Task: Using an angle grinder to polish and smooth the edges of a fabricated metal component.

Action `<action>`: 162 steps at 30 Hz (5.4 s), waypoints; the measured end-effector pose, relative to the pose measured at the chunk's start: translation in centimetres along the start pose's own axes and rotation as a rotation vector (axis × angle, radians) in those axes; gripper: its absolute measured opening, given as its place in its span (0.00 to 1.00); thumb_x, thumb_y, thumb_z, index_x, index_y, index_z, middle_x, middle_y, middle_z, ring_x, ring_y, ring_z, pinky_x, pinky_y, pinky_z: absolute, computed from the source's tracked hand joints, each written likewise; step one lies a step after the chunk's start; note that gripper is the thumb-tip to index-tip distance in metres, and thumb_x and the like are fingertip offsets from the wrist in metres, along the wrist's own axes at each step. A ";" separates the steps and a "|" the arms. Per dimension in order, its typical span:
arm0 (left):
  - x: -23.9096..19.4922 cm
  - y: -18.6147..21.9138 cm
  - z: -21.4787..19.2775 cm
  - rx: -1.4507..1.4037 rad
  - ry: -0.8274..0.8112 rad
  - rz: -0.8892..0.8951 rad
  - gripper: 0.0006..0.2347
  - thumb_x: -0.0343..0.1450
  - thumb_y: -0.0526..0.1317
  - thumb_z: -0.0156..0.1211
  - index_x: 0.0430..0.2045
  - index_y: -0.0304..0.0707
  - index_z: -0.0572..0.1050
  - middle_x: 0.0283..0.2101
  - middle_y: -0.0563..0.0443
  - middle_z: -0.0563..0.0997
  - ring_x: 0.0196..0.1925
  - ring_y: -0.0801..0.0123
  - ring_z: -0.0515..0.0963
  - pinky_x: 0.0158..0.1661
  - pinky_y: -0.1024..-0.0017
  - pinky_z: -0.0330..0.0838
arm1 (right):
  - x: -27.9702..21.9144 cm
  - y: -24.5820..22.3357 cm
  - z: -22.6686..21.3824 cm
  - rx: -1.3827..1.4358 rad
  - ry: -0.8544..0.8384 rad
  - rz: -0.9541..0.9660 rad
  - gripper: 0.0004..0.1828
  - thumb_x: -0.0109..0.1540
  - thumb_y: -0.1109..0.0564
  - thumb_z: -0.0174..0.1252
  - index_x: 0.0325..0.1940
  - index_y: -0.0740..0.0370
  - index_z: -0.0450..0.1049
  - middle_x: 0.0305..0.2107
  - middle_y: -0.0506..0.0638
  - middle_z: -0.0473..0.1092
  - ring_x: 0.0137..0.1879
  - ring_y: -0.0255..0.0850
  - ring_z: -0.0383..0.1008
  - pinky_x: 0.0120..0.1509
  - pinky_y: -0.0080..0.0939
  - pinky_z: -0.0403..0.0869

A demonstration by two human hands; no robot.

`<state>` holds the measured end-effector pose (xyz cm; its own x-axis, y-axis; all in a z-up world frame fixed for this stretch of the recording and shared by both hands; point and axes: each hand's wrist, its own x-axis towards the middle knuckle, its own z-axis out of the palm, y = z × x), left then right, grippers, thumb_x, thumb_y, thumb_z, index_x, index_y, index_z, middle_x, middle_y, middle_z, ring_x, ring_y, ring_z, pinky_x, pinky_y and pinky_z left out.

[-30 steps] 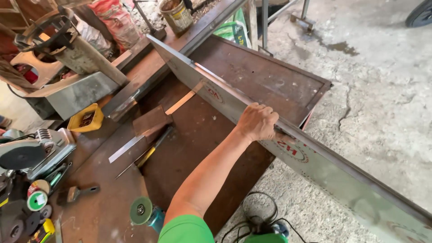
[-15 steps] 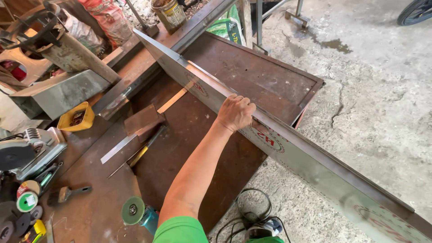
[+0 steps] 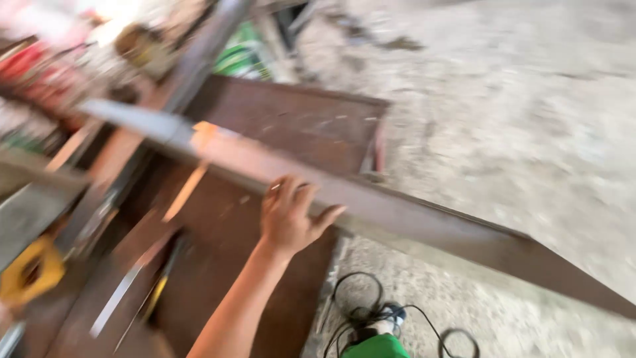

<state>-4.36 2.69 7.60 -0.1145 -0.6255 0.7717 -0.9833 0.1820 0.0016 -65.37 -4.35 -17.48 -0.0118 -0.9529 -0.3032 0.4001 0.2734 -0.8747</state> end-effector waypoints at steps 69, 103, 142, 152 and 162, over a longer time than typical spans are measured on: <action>15.1 25.2 13.9 -0.860 -1.535 0.245 0.05 0.67 0.35 0.58 0.18 0.40 0.76 0.15 0.51 0.72 0.21 0.69 0.68 0.29 0.68 0.66 | -4.9 24.1 18.9 0.205 0.874 -0.090 0.28 0.39 0.50 0.83 0.39 0.58 0.80 0.28 0.49 0.78 0.35 0.38 0.79 0.43 0.41 0.75; 14.7 25.0 14.2 -1.018 -1.541 0.154 0.06 0.68 0.27 0.53 0.28 0.29 0.80 0.15 0.53 0.74 0.13 0.78 0.63 0.13 0.78 0.55 | -5.6 21.2 19.4 0.122 0.809 -0.116 0.26 0.44 0.54 0.72 0.44 0.67 0.79 0.33 0.52 0.80 0.37 0.39 0.78 0.49 0.35 0.75; 15.3 25.2 14.2 -0.968 -1.551 0.155 0.09 0.67 0.28 0.53 0.30 0.27 0.82 0.18 0.49 0.80 0.16 0.74 0.68 0.17 0.75 0.61 | -6.3 18.3 20.4 -0.011 0.967 -0.058 0.25 0.45 0.52 0.74 0.41 0.66 0.79 0.30 0.50 0.78 0.33 0.37 0.75 0.44 0.34 0.75; 15.0 24.8 14.3 -1.015 -1.577 0.173 0.07 0.69 0.28 0.53 0.30 0.29 0.81 0.15 0.56 0.71 0.14 0.78 0.61 0.14 0.77 0.52 | -6.3 18.4 20.6 -0.059 0.994 -0.041 0.27 0.44 0.49 0.75 0.41 0.67 0.78 0.31 0.52 0.79 0.34 0.39 0.78 0.44 0.35 0.77; 15.1 25.1 14.3 -1.034 -1.536 0.210 0.09 0.68 0.27 0.54 0.35 0.29 0.82 0.17 0.57 0.73 0.16 0.80 0.61 0.16 0.79 0.52 | -6.1 18.2 20.8 -0.066 1.029 -0.092 0.26 0.45 0.50 0.76 0.40 0.66 0.78 0.29 0.50 0.78 0.32 0.36 0.75 0.41 0.34 0.75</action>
<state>-32.80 -13.04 10.25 -0.7980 -0.4786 -0.3663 -0.5405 0.2995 0.7862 -38.98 3.69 -23.70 -0.8298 -0.4053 -0.3836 0.3075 0.2414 -0.9204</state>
